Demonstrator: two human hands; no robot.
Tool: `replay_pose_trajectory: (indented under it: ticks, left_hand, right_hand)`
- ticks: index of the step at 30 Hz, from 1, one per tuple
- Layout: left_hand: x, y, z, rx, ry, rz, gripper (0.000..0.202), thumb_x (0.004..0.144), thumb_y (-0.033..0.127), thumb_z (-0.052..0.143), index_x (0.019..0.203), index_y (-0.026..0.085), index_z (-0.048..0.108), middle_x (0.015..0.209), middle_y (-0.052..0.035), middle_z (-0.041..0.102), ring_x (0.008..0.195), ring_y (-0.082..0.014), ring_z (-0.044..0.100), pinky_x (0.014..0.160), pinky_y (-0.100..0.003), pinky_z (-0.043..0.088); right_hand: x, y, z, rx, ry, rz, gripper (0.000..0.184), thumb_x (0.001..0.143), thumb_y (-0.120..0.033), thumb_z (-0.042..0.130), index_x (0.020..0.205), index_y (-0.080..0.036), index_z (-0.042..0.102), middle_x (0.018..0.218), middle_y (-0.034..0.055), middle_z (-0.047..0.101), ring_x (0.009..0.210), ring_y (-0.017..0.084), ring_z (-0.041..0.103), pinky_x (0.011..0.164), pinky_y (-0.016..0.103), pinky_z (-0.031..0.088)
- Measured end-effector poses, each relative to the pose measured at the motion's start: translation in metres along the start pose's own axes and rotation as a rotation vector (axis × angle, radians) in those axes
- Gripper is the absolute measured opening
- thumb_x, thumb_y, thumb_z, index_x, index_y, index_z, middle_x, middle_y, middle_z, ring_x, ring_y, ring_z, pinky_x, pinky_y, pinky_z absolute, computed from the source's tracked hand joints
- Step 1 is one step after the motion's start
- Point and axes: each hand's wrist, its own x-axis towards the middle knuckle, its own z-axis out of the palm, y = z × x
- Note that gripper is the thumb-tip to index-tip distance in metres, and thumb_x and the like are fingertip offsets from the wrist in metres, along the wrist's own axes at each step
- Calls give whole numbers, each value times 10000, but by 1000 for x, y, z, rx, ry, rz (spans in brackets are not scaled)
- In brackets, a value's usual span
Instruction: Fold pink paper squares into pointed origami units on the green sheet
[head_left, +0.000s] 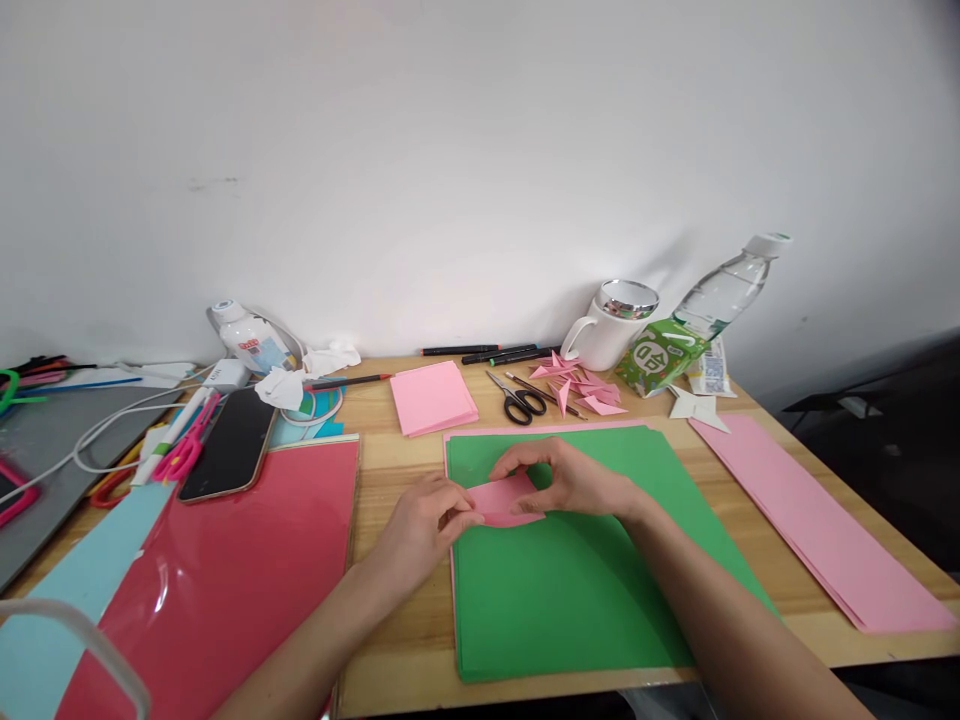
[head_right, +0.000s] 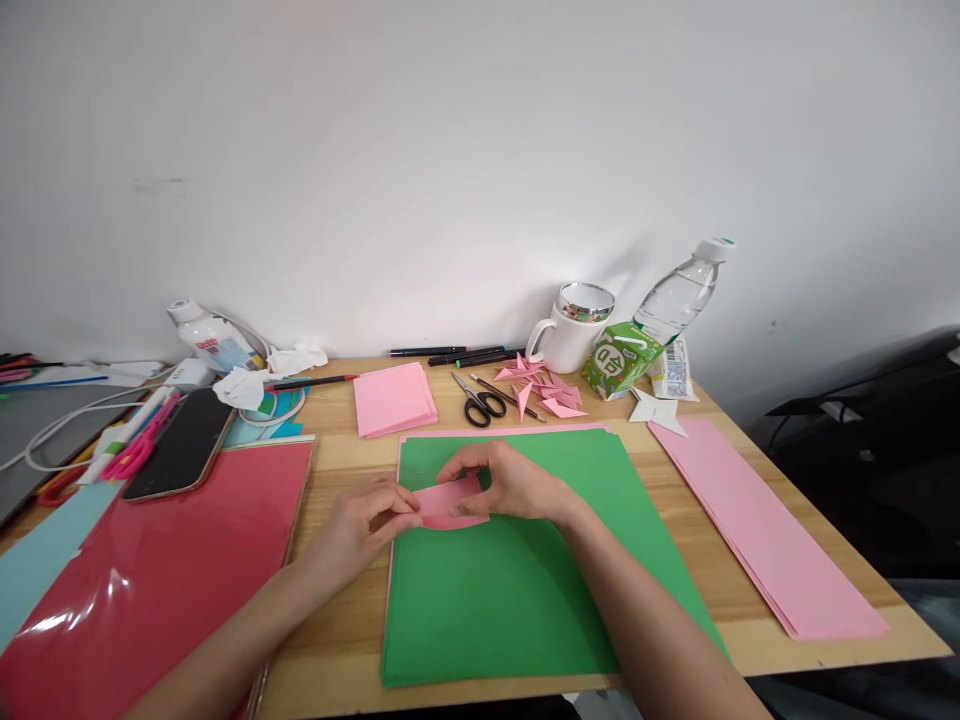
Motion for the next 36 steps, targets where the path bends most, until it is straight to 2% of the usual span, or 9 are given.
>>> replay_pose_trajectory:
  ticks: [4,9,17,20,25,27,30,33,36]
  left_hand:
    - [2,6,-2,-61,-26,-166,189,836,216,522,673,160,601,725,-19,654,679,-139,568,644,-252,423]
    - [4,16,-5,-157,1,-255,190,822,251,487,687,158,584,634,10,564,602,-116,499,564,-219,375]
    - [6,2,3,-262,110,-353,144,877,315,420,849,189,486,596,58,500,462,-104,511,476,-216,393]
    - [4,-5,6,21,174,-262,149,868,229,441,988,197,522,633,41,557,550,-125,546,530,-227,429]
    - [2,-6,6,462,224,65,261,875,120,420,1040,194,608,1171,-118,584,1026,-237,578,811,-388,510]
    - [2,-4,5,521,164,267,268,900,113,411,1071,176,607,1266,-123,552,1194,-258,487,942,-439,461]
    - [2,-3,4,476,-14,473,274,933,123,371,1077,131,604,1180,-107,632,1201,-214,499,991,-385,453]
    - [1,-5,3,420,-116,435,266,926,287,454,1063,131,620,1140,-111,657,1155,-223,544,964,-380,481]
    - [2,-7,-1,372,-178,414,583,732,570,614,1130,144,597,1177,-132,635,1188,-285,518,988,-446,452]
  right_hand:
    - [0,-2,3,11,26,-2,353,677,-329,741,981,-165,669,988,46,687,905,213,606,787,310,474]
    - [3,-6,8,-77,77,35,272,675,-149,685,944,-165,652,937,33,683,844,193,613,748,293,467]
    - [4,0,17,-246,253,-58,888,625,-94,718,1377,-245,271,1243,93,493,1082,235,529,913,388,443]
    - [3,-2,18,-341,259,-145,808,627,-37,685,1323,-255,340,1334,108,382,1188,247,449,967,401,417]
    - [-1,-13,17,-491,234,-225,437,654,-4,646,1034,-209,582,1305,105,365,1198,264,407,982,438,402]
    - [-1,-15,16,-509,217,-254,361,685,-17,643,993,-203,619,1283,102,401,1204,269,402,986,440,396]
    - [0,-13,17,-419,106,-231,128,766,-65,612,826,-170,655,1151,92,502,996,203,544,850,334,477]
    - [1,-8,18,-349,35,-177,111,804,-79,575,806,-160,651,1010,74,558,786,141,574,708,264,485]
    - [1,-6,17,-343,4,-182,96,782,-146,649,873,-174,644,952,59,579,839,168,570,741,277,473]
